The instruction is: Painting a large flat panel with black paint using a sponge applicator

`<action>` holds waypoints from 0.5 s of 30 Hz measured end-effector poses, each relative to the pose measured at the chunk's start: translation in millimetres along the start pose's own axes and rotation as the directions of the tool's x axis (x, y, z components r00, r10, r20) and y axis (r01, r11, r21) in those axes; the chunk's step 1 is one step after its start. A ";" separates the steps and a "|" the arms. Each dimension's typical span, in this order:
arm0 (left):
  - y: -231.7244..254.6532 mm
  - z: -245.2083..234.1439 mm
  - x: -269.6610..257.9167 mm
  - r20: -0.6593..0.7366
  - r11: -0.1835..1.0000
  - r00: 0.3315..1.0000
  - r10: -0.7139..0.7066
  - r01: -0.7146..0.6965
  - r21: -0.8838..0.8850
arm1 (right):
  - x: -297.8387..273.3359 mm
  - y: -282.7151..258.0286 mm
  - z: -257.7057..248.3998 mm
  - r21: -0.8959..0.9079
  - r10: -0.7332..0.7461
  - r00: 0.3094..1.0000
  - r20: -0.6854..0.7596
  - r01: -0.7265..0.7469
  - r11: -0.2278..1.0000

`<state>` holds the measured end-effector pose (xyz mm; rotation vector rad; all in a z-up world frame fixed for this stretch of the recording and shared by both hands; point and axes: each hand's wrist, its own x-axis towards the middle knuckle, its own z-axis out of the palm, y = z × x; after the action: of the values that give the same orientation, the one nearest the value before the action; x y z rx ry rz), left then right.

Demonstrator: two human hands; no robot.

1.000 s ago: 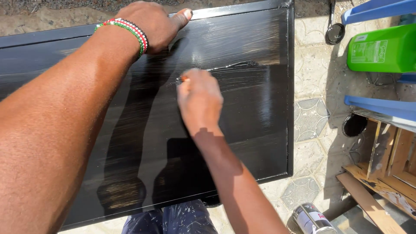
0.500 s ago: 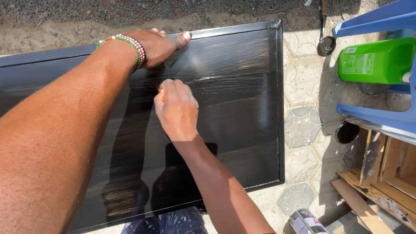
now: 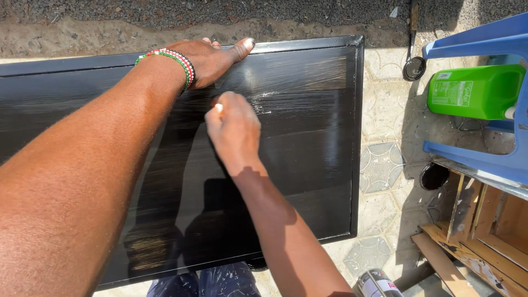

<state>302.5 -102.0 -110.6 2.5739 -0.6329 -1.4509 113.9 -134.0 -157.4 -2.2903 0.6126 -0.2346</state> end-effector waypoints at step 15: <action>-5.4 -5.8 -7.7 0.034 0.993 0.999 -0.032 0.035 -0.109 | 41.8 46.3 -31.7 0.003 0.008 0.999 -0.051 -0.007 1.000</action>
<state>305.6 -94.5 -103.0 2.4938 -0.5013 -1.4964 122.9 -202.6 -168.1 -2.2850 0.6463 -0.2907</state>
